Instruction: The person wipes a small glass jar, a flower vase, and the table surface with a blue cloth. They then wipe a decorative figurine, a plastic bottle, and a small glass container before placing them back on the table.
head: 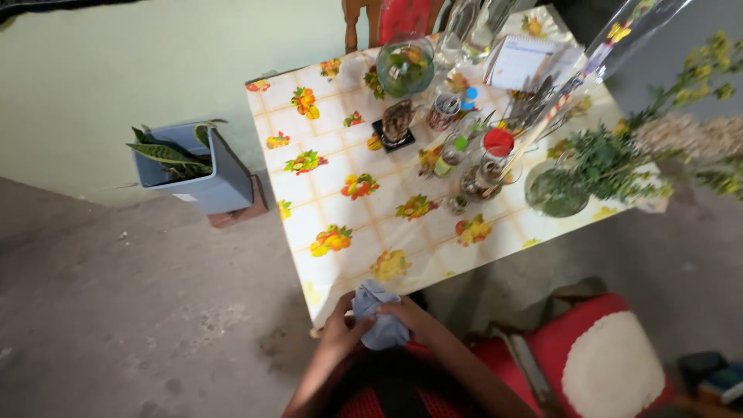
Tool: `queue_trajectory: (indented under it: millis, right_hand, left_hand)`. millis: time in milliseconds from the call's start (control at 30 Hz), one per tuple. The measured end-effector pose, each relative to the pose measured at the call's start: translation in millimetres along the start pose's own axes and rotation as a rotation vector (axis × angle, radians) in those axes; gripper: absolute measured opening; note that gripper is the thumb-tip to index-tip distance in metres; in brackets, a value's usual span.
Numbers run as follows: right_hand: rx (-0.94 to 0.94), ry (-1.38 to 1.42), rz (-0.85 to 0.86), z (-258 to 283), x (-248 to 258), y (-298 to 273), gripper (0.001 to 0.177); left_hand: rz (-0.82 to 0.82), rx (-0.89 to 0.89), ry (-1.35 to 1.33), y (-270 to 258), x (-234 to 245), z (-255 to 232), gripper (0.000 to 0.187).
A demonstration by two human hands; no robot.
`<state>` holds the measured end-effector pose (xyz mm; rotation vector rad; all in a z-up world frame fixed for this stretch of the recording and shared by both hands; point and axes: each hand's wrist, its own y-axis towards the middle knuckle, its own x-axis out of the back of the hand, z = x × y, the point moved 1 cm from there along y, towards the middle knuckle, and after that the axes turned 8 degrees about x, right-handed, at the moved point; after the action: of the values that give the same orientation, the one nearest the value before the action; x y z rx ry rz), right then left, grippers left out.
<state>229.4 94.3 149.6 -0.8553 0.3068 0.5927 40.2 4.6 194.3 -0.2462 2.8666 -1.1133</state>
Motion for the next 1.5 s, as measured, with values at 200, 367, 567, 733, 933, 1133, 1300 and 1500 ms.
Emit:
queue_trajectory:
  millis: [200, 367, 567, 733, 933, 1133, 1300, 1500]
  right_hand:
    - [0.039, -0.189, -0.172, 35.2, 85.4, -4.9, 0.048]
    - [0.180, -0.090, -0.084, 54.3, 132.9, -0.4, 0.047]
    - [0.097, 0.004, -0.026, 100.6, 112.0, 0.4, 0.048]
    - [0.303, -0.373, 0.053, 97.3, 109.0, 50.1, 0.055]
    - [0.384, -0.718, 0.089, 116.5, 88.0, 113.7, 0.058]
    - [1.017, -1.217, -0.053, 185.8, 54.8, 131.1, 0.061]
    - [0.848, -0.763, -0.286, 308.2, 83.0, 169.5, 0.029]
    - [0.879, -0.376, -0.442, 412.0, 201.9, 286.9, 0.025]
  left_hand:
    - [-0.180, -0.293, 0.018, 46.2, -74.2, -16.6, 0.049]
    - [-0.181, -0.121, -0.137, 76.2, -116.3, -26.7, 0.041]
    - [-0.276, -0.159, -0.116, 97.2, -119.1, -28.5, 0.036]
    - [-0.306, -0.055, -0.169, 113.9, -90.7, -29.7, 0.035]
    - [-0.238, 0.125, -0.138, 182.1, -40.0, 2.4, 0.036]
    - [-0.592, -0.039, 0.393, 233.5, 10.6, -20.9, 0.040]
    - [-0.666, -0.139, 0.291, 251.8, 11.0, -160.8, 0.036]
    - [-0.629, -0.403, 0.184, 324.1, -2.2, -310.6, 0.034]
